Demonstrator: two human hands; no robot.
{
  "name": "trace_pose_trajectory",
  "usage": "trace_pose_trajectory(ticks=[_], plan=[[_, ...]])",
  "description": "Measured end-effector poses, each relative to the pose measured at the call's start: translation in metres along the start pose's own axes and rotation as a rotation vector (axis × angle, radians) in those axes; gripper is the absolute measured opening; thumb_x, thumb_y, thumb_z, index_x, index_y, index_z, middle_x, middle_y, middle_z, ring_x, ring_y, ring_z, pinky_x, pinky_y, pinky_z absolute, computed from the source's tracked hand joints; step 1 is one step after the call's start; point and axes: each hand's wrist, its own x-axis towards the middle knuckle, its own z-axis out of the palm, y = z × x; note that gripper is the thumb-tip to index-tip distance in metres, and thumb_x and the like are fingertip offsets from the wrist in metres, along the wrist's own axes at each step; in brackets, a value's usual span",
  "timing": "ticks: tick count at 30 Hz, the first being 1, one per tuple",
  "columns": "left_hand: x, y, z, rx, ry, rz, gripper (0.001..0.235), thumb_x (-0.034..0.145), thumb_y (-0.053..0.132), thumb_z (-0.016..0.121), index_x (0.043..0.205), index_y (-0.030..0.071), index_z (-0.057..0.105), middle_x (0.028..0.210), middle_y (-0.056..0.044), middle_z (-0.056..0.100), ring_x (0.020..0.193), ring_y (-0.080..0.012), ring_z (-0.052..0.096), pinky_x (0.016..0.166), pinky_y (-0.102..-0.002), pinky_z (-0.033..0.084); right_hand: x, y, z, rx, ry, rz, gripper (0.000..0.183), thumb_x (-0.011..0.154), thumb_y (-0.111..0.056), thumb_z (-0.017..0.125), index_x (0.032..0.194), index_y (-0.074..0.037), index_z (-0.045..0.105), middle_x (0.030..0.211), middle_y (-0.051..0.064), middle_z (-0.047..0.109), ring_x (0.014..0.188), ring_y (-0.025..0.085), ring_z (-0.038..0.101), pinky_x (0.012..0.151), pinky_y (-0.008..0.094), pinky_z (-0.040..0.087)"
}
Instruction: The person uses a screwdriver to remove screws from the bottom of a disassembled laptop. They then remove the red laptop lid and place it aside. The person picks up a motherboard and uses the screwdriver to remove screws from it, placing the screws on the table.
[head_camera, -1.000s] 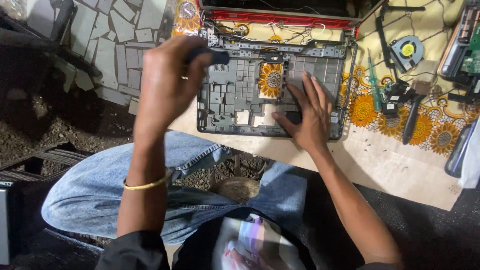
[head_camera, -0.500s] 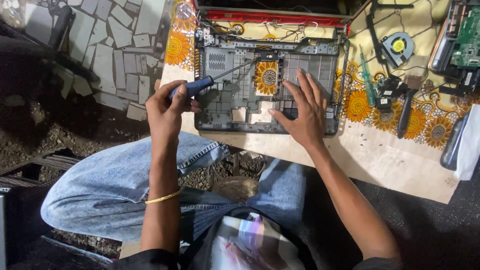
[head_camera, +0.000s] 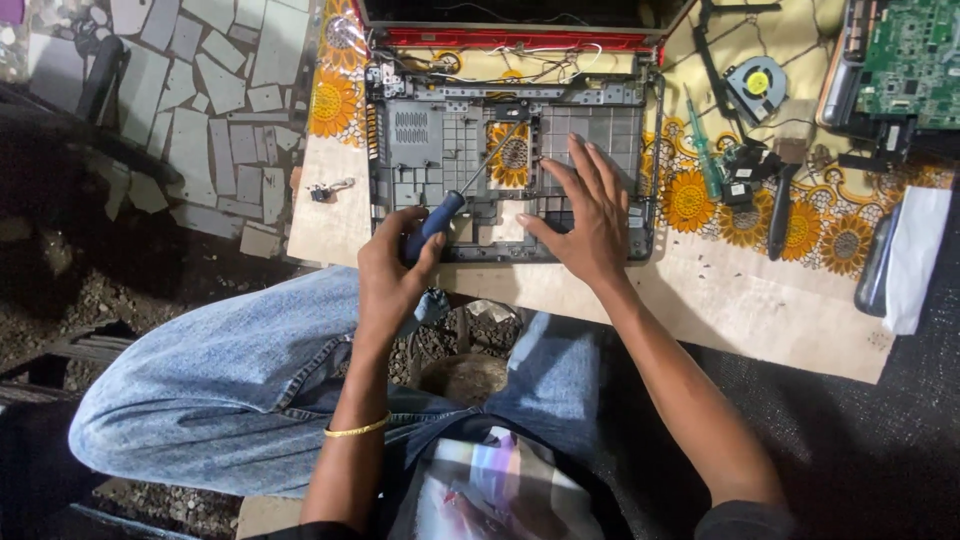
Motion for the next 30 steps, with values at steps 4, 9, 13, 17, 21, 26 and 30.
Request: trace_pose_trajectory(ticks=[4, 9, 13, 17, 21, 26, 30], plan=[[0.003, -0.031, 0.017, 0.069, 0.024, 0.129, 0.046, 0.093, 0.019, 0.092, 0.134, 0.005, 0.076, 0.1, -0.022, 0.079, 0.078, -0.0406, 0.076, 0.067, -0.049, 0.06, 0.0, -0.002, -0.001, 0.009, 0.008, -0.002, 0.079, 0.096, -0.073, 0.078, 0.16, -0.03, 0.062, 0.184, 0.005, 0.034, 0.17, 0.033, 0.027, 0.128, 0.068, 0.029], [0.009, -0.082, 0.046, 0.251, 0.159, 0.288, 0.044, 0.089, 0.026, 0.092, 0.128, 0.012, 0.078, 0.1, -0.015, 0.08, 0.083, -0.0407, 0.079, 0.073, -0.051, 0.063, 0.001, 0.0, -0.002, 0.009, -0.007, -0.012, 0.078, 0.097, -0.072, 0.075, 0.16, -0.029, 0.061, 0.183, 0.007, 0.036, 0.169, 0.035, 0.028, 0.126, 0.07, 0.03], [0.006, -0.075, 0.045, 0.235, 0.182, 0.265, 0.035, 0.095, 0.025, 0.089, 0.125, 0.011, 0.08, 0.097, -0.013, 0.081, 0.081, -0.033, 0.08, 0.074, -0.042, 0.066, 0.001, -0.001, -0.004, 0.005, -0.001, -0.023, 0.076, 0.098, -0.07, 0.076, 0.16, -0.028, 0.063, 0.182, 0.008, 0.037, 0.168, 0.035, 0.03, 0.126, 0.07, 0.03], [0.006, -0.063, 0.043, 0.163, 0.216, 0.251, 0.039, 0.098, 0.036, 0.089, 0.126, 0.012, 0.078, 0.089, -0.014, 0.077, 0.076, -0.0379, 0.078, 0.069, -0.048, 0.063, 0.002, -0.001, -0.004, 0.01, -0.003, -0.021, 0.077, 0.098, -0.07, 0.075, 0.16, -0.027, 0.063, 0.182, 0.009, 0.037, 0.168, 0.036, 0.029, 0.126, 0.071, 0.03], [0.007, -0.045, 0.044, 0.093, 0.332, 0.202, 0.04, 0.106, 0.035, 0.082, 0.131, 0.006, 0.073, 0.087, -0.021, 0.074, 0.076, -0.0445, 0.076, 0.068, -0.054, 0.059, 0.0, 0.002, -0.001, -0.002, 0.006, -0.033, 0.075, 0.1, -0.069, 0.076, 0.161, -0.028, 0.062, 0.183, 0.007, 0.036, 0.168, 0.035, 0.029, 0.125, 0.07, 0.031], [0.009, -0.025, 0.048, 0.094, 0.399, 0.153, 0.038, 0.108, 0.035, 0.077, 0.13, 0.005, 0.07, 0.086, -0.027, 0.075, 0.077, -0.0528, 0.076, 0.068, -0.059, 0.058, -0.001, 0.007, 0.003, 0.007, 0.018, -0.057, 0.074, 0.1, -0.067, 0.078, 0.162, -0.029, 0.063, 0.183, 0.007, 0.036, 0.168, 0.035, 0.03, 0.125, 0.07, 0.032], [0.018, -0.021, 0.059, 0.109, 0.48, 0.133, 0.034, 0.11, 0.035, 0.074, 0.129, 0.007, 0.07, 0.085, -0.026, 0.076, 0.077, -0.0515, 0.077, 0.068, -0.057, 0.059, 0.001, 0.001, -0.001, 0.019, 0.026, -0.039, 0.071, 0.102, -0.067, 0.077, 0.161, -0.029, 0.064, 0.183, 0.006, 0.037, 0.168, 0.034, 0.029, 0.125, 0.067, 0.031]])
